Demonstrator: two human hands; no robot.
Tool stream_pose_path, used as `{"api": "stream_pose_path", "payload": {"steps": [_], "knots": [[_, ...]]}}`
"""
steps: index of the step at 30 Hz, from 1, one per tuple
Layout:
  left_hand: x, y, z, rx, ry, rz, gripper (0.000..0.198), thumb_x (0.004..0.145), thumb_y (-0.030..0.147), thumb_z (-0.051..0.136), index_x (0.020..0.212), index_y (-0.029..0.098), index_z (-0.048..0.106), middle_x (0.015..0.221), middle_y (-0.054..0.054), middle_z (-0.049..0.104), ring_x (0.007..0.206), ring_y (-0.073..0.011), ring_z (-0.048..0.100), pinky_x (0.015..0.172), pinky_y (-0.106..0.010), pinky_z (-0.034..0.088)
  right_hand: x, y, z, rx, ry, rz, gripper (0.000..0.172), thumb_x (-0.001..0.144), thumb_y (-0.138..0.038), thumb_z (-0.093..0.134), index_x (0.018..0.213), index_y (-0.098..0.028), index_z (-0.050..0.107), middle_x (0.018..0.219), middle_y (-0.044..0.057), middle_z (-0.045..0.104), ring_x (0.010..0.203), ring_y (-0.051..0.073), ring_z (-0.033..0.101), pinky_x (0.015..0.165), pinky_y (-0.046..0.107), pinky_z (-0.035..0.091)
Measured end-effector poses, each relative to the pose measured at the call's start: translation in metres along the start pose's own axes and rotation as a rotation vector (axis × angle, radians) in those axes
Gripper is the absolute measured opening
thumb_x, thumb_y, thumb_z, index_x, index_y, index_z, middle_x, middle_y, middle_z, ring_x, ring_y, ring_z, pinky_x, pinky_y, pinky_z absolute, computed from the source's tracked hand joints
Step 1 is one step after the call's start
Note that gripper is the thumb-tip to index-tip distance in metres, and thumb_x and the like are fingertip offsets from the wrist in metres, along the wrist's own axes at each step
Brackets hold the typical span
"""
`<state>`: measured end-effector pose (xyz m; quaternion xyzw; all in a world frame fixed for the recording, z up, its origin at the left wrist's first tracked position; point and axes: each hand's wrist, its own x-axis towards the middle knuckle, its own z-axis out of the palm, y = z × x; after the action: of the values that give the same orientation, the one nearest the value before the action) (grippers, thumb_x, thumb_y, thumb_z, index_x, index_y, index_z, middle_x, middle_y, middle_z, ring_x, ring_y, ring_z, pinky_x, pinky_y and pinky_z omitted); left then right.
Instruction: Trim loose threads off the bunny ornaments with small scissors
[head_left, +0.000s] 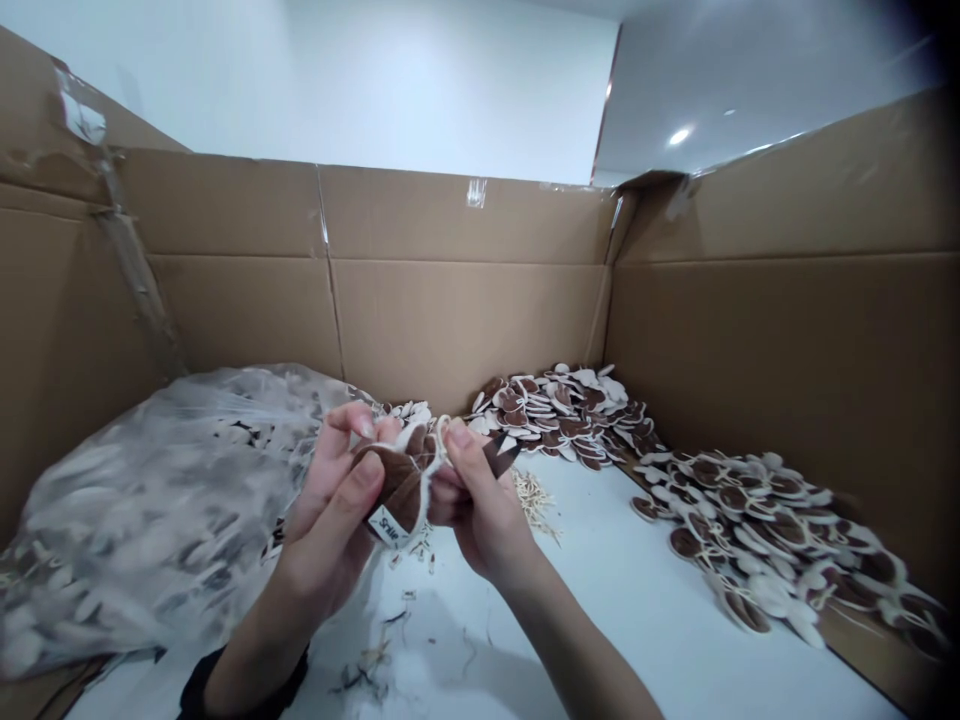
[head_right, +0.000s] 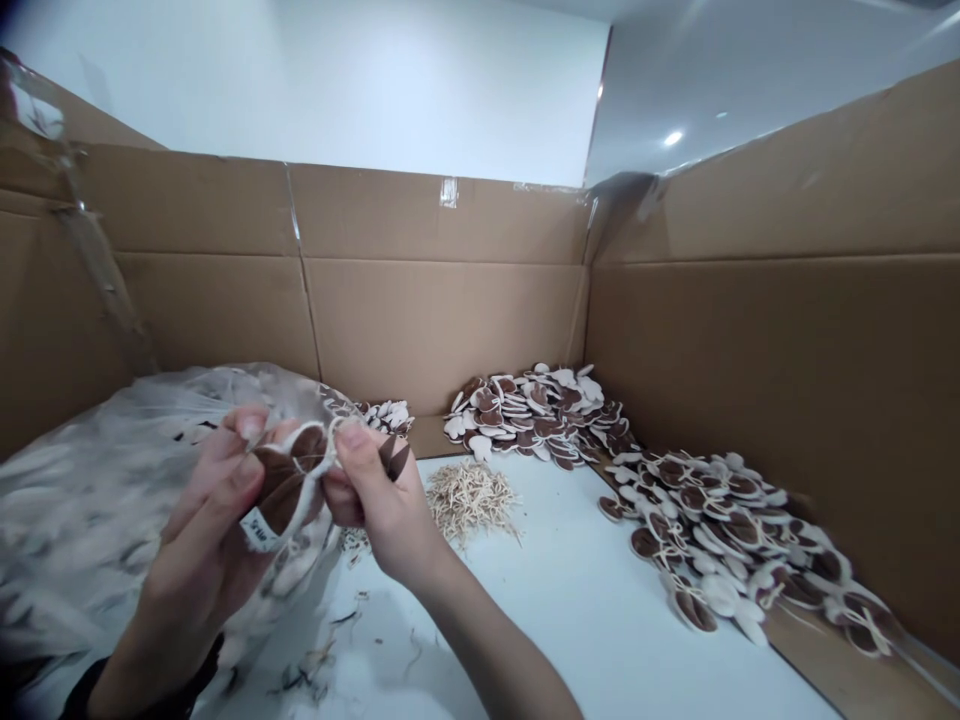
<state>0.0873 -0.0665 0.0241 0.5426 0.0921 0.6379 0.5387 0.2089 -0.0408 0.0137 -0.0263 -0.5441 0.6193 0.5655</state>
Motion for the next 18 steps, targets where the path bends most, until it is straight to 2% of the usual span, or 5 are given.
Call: {"api": "stream_pose_path", "payload": {"steps": [3,6,9,12,18], "knots": [[0.005,-0.003,0.000,-0.118,0.041,-0.058,0.015,0.084,0.023,0.072,0.092,0.025,0.060,0.081,0.003,0.050,0.071,-0.0082,0.053,0.069,-0.015,0.053,0.004,-0.001,0.001,0.083,0.048,0.015,0.050,0.088,-0.049,0.063,0.059,-0.020,0.034,0.052,-0.011,0.017,0.044,0.005,0.008,0.038,0.017,0.009],[0.008,-0.009,-0.002,-0.247,0.062,-0.121,0.013,0.085,0.021,0.071,0.094,0.023,0.062,0.080,0.002,0.054,0.067,-0.0076,0.053,0.065,-0.014,0.052,0.009,0.000,0.000,0.146,0.099,0.057,0.056,0.081,-0.051,0.070,0.057,-0.020,0.031,0.050,-0.012,0.016,0.043,0.003,0.006,0.036,0.016,0.007],[0.009,-0.010,-0.001,-0.341,0.075,-0.168,0.011,0.085,0.017,0.069,0.094,0.020,0.062,0.071,0.003,0.052,0.058,-0.0066,0.051,0.060,-0.015,0.052,0.010,0.000,0.000,0.197,0.095,0.113,0.057,0.077,-0.053,0.073,0.056,-0.019,0.032,0.047,-0.013,0.016,0.041,0.002,0.005,0.035,0.015,0.007],[0.010,-0.006,0.003,-0.417,0.108,-0.199,0.007,0.087,0.010,0.061,0.091,0.016,0.061,0.069,0.003,0.052,0.054,-0.0063,0.050,0.054,-0.016,0.051,0.010,-0.001,0.000,0.251,0.085,0.155,0.057,0.074,-0.052,0.075,0.055,-0.020,0.032,0.044,-0.014,0.017,0.038,0.001,0.005,0.034,0.015,0.007],[0.008,-0.006,0.008,-0.598,0.119,-0.251,0.016,0.090,0.002,0.046,0.089,0.013,0.056,0.067,0.002,0.052,0.047,-0.0050,0.050,0.046,-0.015,0.048,0.007,-0.005,0.004,0.309,0.121,0.189,0.063,0.065,-0.053,0.079,0.052,-0.020,0.027,0.038,-0.015,0.019,0.033,0.000,0.005,0.030,0.014,0.006]]}}
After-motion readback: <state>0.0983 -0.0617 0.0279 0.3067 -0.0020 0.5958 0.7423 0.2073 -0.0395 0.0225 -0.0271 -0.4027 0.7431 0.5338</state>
